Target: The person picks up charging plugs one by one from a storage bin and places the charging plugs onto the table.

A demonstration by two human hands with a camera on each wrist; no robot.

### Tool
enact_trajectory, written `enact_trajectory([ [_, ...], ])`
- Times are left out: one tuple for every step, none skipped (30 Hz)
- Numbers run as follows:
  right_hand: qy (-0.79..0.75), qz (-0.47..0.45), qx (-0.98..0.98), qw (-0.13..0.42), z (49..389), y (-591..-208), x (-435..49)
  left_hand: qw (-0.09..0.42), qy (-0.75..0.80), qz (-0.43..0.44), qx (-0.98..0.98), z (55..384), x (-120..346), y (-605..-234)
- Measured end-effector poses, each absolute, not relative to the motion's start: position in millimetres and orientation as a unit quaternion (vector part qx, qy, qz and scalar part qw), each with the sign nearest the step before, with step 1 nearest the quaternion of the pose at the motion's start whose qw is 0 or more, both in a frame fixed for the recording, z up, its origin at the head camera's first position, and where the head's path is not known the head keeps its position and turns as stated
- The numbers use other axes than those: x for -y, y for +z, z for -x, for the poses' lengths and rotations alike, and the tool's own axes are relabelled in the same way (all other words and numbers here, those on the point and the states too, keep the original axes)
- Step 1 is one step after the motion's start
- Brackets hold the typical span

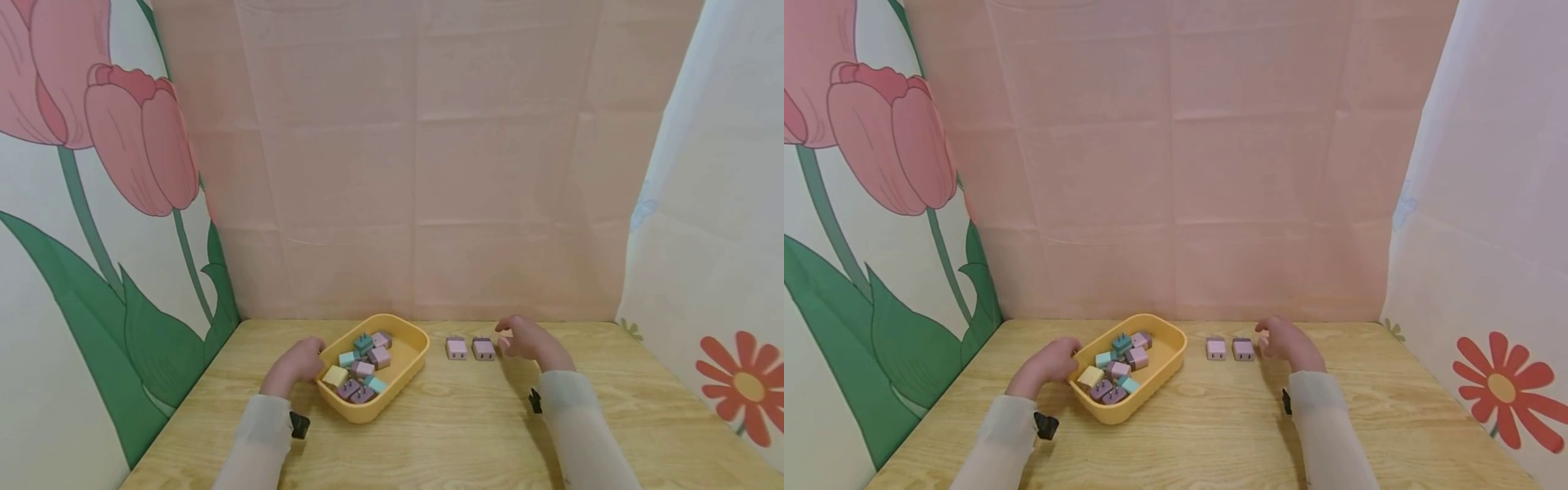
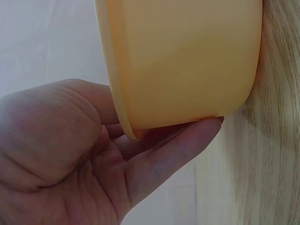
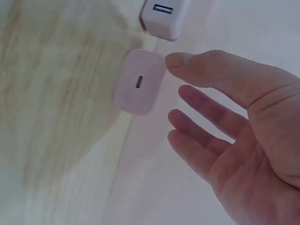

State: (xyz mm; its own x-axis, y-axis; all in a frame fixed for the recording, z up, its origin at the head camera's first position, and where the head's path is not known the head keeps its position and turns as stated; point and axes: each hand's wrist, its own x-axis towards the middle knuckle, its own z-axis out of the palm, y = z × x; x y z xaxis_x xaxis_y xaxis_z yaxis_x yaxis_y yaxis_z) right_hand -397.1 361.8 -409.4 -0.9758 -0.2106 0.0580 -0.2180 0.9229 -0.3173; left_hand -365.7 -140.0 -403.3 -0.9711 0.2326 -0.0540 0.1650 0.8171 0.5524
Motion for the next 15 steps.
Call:
enact_trajectory([
  [0.164,-0.110,0.980,0.012,396.0,-407.2,-361.1,0.060,0.283,-0.104,-0.952,365.5,140.1,-403.2],
  [0.166,-0.110,0.980,0.013,394.7,-404.7,-360.1,0.060,0.282,-0.103,-0.952,365.5,140.3,-403.3],
  [0.169,-0.112,0.979,0.015,393.4,-402.1,-358.9,0.061,0.282,-0.102,-0.952,365.5,140.5,-403.2],
  [0.172,-0.113,0.978,0.017,392.1,-399.4,-357.3,0.062,0.283,-0.102,-0.952,365.7,140.6,-403.4],
  [0.173,-0.115,0.978,0.020,390.5,-396.6,-355.4,0.062,0.283,-0.103,-0.952,366.0,140.6,-403.7],
  [0.174,-0.118,0.977,0.023,389.3,-393.9,-353.6,0.062,0.283,-0.103,-0.952,366.3,140.8,-403.9],
  [0.175,-0.119,0.977,0.028,388.2,-390.9,-351.3,0.062,0.283,-0.103,-0.952,366.4,140.8,-404.1],
  [0.175,-0.122,0.977,0.032,386.9,-387.9,-348.9,0.062,0.283,-0.104,-0.952,366.7,140.7,-404.4],
  [0.174,-0.124,0.976,0.036,385.7,-384.8,-346.4,0.062,0.283,-0.105,-0.951,366.9,140.6,-404.6],
  [0.171,-0.127,0.976,0.041,384.5,-381.6,-343.7,0.062,0.284,-0.104,-0.951,366.9,140.5,-404.5],
  [0.169,-0.130,0.976,0.045,383.2,-378.4,-340.9,0.063,0.284,-0.104,-0.951,367.0,140.5,-404.4],
  [0.170,-0.131,0.976,0.047,381.4,-374.8,-337.9,0.065,0.286,-0.102,-0.951,367.0,140.4,-404.2],
  [0.172,-0.131,0.975,0.049,379.6,-371.1,-334.4,0.067,0.288,-0.100,-0.950,367.2,140.2,-404.2],
  [0.175,-0.132,0.974,0.051,378.0,-367.7,-331.6,0.067,0.289,-0.099,-0.950,367.3,140.0,-403.9],
  [0.176,-0.132,0.974,0.053,376.4,-364.2,-328.3,0.068,0.290,-0.098,-0.949,367.0,140.0,-403.4],
])
